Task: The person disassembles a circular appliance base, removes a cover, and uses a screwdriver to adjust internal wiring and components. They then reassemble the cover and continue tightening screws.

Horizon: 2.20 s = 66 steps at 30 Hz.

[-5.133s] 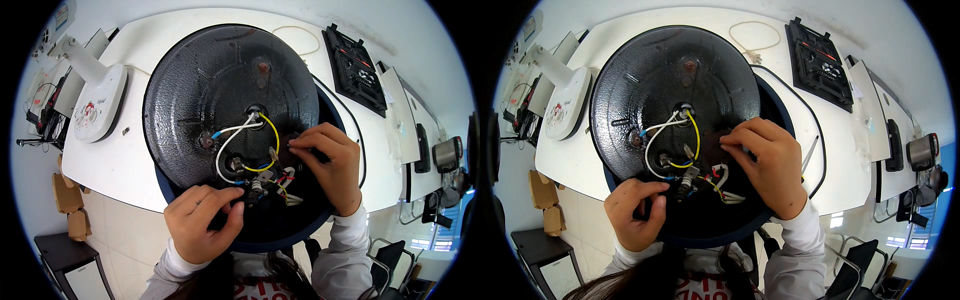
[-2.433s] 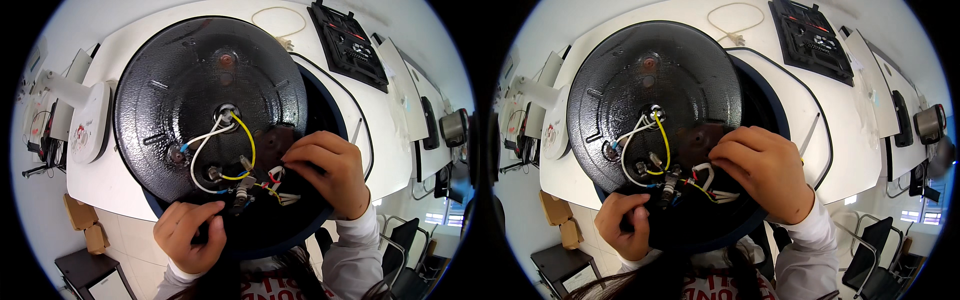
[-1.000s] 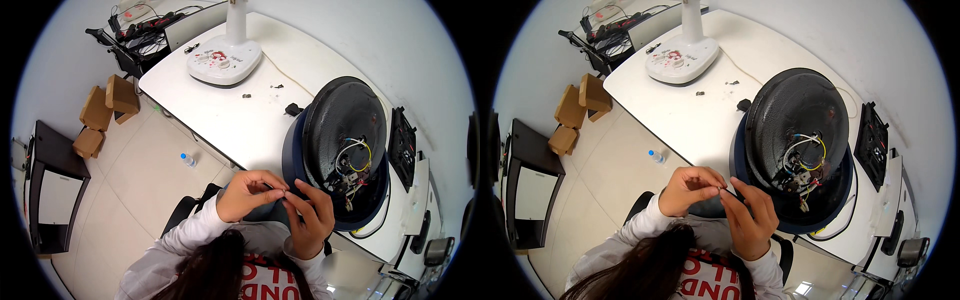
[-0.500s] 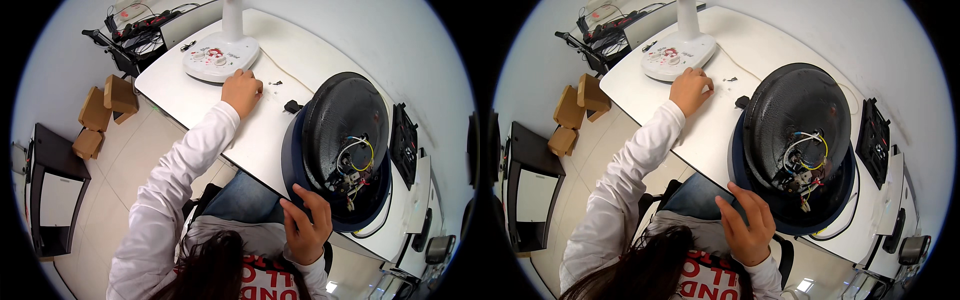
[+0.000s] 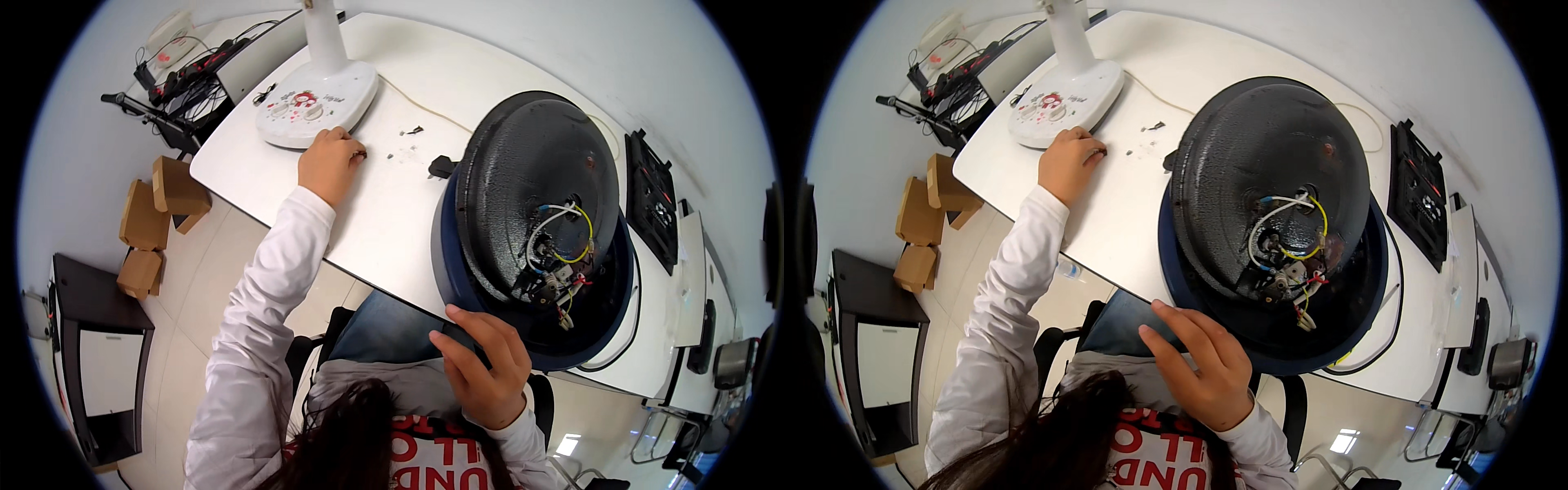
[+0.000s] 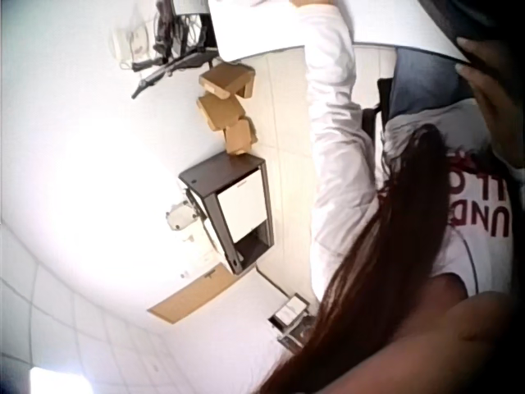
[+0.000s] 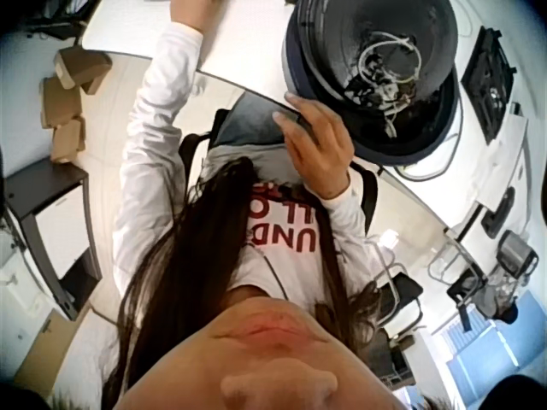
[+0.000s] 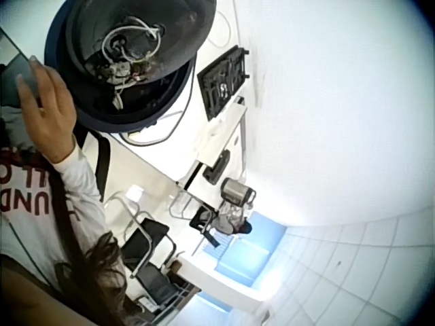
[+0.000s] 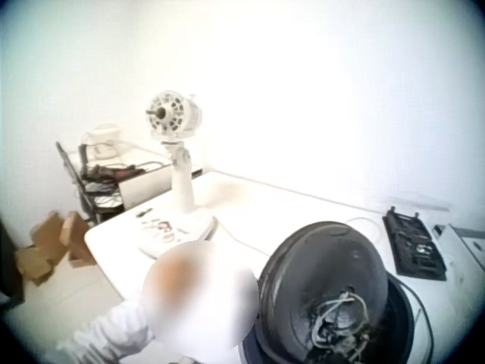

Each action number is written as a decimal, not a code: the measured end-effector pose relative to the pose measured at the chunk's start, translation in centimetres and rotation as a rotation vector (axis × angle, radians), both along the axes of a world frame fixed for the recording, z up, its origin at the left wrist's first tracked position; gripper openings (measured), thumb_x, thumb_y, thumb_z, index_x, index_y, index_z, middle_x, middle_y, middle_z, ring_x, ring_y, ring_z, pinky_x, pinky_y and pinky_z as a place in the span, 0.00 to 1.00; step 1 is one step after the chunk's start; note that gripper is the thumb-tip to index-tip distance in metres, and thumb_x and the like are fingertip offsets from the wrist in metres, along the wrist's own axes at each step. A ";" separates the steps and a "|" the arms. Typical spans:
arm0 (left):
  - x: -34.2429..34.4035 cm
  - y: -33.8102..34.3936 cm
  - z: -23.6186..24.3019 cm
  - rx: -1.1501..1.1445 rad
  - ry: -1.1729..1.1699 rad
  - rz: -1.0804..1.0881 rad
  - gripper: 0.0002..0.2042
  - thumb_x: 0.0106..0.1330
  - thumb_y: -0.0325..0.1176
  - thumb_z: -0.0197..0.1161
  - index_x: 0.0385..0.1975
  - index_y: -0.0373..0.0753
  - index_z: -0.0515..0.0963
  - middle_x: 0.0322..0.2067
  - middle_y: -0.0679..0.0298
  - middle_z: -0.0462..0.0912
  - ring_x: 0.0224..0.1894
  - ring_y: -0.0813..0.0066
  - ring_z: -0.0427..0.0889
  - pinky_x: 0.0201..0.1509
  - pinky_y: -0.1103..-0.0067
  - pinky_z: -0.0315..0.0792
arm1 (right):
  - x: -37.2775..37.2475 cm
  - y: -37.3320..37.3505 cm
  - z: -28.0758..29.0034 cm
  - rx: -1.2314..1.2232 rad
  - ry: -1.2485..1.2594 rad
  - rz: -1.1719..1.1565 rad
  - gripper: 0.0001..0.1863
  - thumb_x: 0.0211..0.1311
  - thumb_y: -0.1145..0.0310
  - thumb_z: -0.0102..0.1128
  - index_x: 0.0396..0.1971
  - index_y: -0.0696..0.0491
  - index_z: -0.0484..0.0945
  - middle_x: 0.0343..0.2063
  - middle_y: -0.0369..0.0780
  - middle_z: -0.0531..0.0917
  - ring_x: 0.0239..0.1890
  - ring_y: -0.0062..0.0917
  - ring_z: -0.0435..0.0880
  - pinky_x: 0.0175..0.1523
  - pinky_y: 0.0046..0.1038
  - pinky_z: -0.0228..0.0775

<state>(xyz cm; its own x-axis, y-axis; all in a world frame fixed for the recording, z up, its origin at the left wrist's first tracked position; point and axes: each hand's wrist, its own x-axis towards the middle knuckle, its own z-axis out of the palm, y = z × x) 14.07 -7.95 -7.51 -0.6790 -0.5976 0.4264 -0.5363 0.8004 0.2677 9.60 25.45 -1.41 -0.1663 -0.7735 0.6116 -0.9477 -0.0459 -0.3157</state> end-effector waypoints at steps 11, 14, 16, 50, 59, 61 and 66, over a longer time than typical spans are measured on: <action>0.6 1.6 2.4 0.004 0.208 -0.200 0.09 0.56 0.25 0.69 0.37 0.38 0.82 0.30 0.65 0.85 0.26 0.72 0.74 0.32 0.77 0.70 | -0.8 1.0 0.4 -0.068 -0.060 0.067 0.17 0.45 0.74 0.64 0.39 0.52 0.85 0.47 0.41 0.85 0.43 0.31 0.85 0.44 0.26 0.79; 1.1 3.2 4.6 0.059 0.362 -0.236 0.08 0.58 0.25 0.69 0.38 0.40 0.83 0.31 0.66 0.85 0.26 0.74 0.73 0.32 0.77 0.69 | -1.5 3.0 1.2 -0.126 -0.071 -0.008 0.16 0.46 0.75 0.65 0.39 0.53 0.85 0.46 0.41 0.85 0.43 0.32 0.86 0.43 0.27 0.79; 1.4 4.4 6.0 0.107 0.395 -0.238 0.07 0.59 0.26 0.69 0.38 0.41 0.84 0.31 0.69 0.85 0.26 0.79 0.73 0.30 0.80 0.65 | -2.8 4.6 1.8 -0.190 -0.021 -0.152 0.15 0.49 0.75 0.63 0.40 0.54 0.84 0.47 0.42 0.85 0.44 0.32 0.85 0.44 0.28 0.79; -10.8 19.8 15.2 0.364 0.151 -1.095 0.07 0.52 0.23 0.71 0.31 0.38 0.82 0.29 0.63 0.85 0.34 0.67 0.81 0.40 0.75 0.75 | -17.7 8.1 3.4 0.058 -1.084 -0.057 0.15 0.59 0.75 0.69 0.46 0.57 0.77 0.36 0.37 0.85 0.40 0.20 0.85 0.50 0.21 0.77; -12.8 20.5 14.0 0.681 -0.022 -1.124 0.07 0.56 0.23 0.69 0.34 0.34 0.82 0.29 0.62 0.86 0.35 0.76 0.82 0.41 0.79 0.74 | -15.3 8.6 2.9 -0.191 -1.240 0.071 0.17 0.61 0.77 0.67 0.43 0.54 0.68 0.40 0.39 0.82 0.43 0.22 0.85 0.53 0.23 0.77; -12.7 20.4 13.7 0.694 0.019 -1.141 0.07 0.56 0.23 0.69 0.34 0.34 0.83 0.29 0.64 0.86 0.35 0.77 0.81 0.42 0.79 0.74 | -15.1 8.4 2.8 -0.166 -1.278 0.050 0.17 0.61 0.77 0.67 0.44 0.54 0.67 0.41 0.39 0.82 0.45 0.23 0.85 0.53 0.23 0.77; -12.8 20.1 13.5 0.640 0.042 -1.194 0.07 0.55 0.22 0.69 0.34 0.34 0.83 0.29 0.64 0.85 0.35 0.77 0.80 0.44 0.80 0.73 | -15.1 8.1 2.8 -0.192 -1.300 0.093 0.16 0.62 0.76 0.67 0.44 0.55 0.68 0.41 0.40 0.82 0.45 0.23 0.85 0.53 0.22 0.77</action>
<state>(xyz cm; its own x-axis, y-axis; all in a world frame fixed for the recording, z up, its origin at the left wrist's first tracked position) 1.24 12.17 5.99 -0.9118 0.2429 0.3311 0.4100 0.4974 0.7645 -5.45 33.51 1.35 -0.6638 -0.7332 0.1478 0.0499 -0.2405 -0.9694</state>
